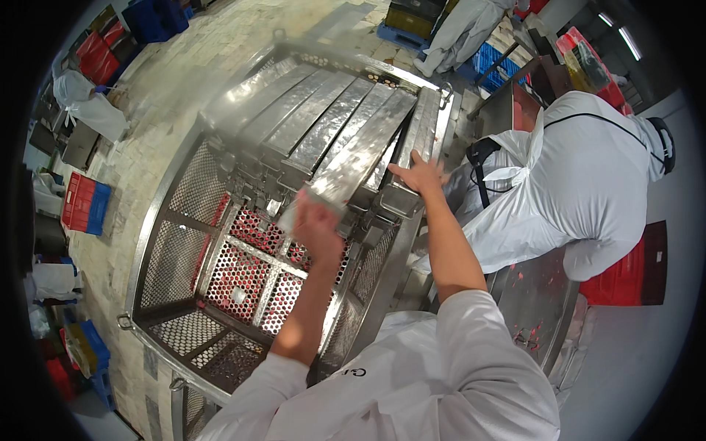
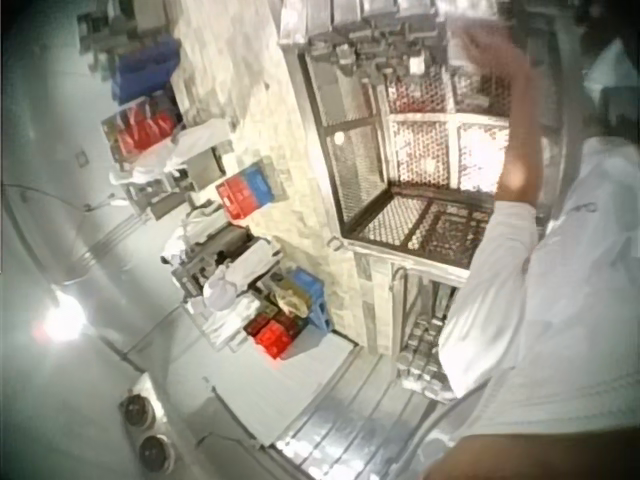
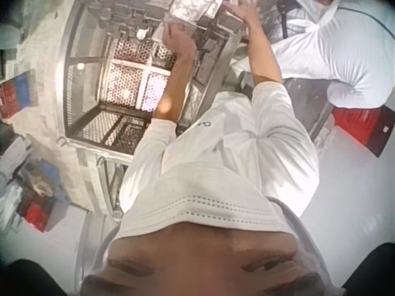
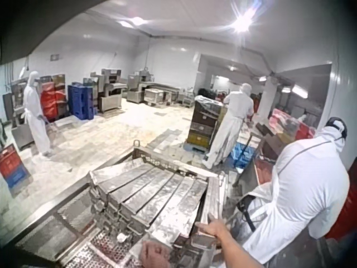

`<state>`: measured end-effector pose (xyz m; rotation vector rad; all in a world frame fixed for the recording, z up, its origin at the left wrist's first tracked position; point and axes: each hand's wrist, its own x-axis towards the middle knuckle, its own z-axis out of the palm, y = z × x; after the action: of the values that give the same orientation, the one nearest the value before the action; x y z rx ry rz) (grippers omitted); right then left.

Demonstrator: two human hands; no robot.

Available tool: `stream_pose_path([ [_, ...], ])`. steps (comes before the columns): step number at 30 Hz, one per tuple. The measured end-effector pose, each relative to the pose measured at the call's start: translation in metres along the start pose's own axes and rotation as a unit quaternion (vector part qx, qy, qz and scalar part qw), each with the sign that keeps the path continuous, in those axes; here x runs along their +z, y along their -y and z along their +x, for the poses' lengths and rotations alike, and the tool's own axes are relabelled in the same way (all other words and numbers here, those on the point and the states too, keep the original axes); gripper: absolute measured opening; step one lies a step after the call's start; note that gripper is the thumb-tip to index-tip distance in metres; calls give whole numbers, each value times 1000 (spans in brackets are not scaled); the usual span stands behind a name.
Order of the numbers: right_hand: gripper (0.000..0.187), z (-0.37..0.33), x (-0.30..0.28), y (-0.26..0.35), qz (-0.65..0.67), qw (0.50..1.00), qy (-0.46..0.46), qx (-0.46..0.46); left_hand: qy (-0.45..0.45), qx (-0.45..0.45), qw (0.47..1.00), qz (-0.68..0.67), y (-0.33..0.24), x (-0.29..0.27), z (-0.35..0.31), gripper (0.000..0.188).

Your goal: The person repeatedly picks up small metal molds from a stainless steel table and places them into a large perforated metal basket. The person handles the molds one by one, transferring them from the table surface into the basket's compartments.

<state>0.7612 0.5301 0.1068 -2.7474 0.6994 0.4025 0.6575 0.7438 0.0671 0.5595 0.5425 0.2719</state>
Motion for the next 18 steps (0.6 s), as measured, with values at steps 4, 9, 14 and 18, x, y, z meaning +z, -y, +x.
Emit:
stream_pose_path([
  [4, 101, 47, 46, -48, 164, 984, -15, -75, 50, -29, 996, -69, 89, 86, 22, 21],
  [9, 81, 66, 58, -61, 90, 993, -10, -82, 83, -45, 994, -58, 130, 78, 37, 37],
  [14, 92, 47, 51, -49, 120, 991, 15, -62, 297, -265, 889, 226, 81, -73, 68, 32],
  [18, 97, 40, 46, -44, 106, 994, 7, -41, 243, 240, 656, 673, -38, -178, 282, 27],
])
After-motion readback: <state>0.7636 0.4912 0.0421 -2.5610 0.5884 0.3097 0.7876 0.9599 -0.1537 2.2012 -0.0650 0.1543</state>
